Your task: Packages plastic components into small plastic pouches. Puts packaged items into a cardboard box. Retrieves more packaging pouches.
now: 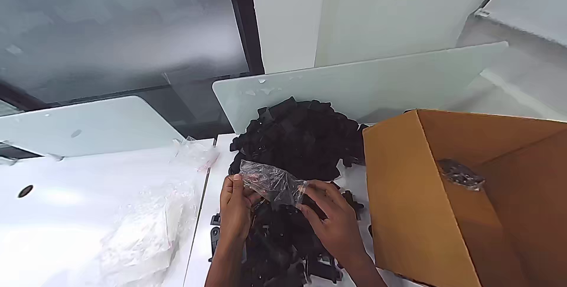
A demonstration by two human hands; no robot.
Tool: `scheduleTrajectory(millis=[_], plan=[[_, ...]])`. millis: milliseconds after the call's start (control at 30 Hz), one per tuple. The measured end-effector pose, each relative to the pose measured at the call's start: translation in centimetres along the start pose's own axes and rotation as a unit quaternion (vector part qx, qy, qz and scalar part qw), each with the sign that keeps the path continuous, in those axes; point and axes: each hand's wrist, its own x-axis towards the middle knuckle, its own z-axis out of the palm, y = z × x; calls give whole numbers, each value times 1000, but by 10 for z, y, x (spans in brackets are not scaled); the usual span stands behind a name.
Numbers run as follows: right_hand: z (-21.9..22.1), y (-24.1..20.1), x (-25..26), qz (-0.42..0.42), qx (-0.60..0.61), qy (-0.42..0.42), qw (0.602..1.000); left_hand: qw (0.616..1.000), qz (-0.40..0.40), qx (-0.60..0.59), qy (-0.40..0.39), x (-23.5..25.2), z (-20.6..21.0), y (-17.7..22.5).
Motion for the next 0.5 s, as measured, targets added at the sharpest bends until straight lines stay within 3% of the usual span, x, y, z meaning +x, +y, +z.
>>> scheduleTrajectory(millis=[200,367,500], plan=[[9,-2,-2,-49,-40,22,998,992,56,30,-108,-3,-10,-13],[10,0,-3,-95,-55,57,992,979,131,145,-65,0,-8,-16],[4,0,-2,-95,-35,54,993,979,144,146,-4,3,-10,-16]])
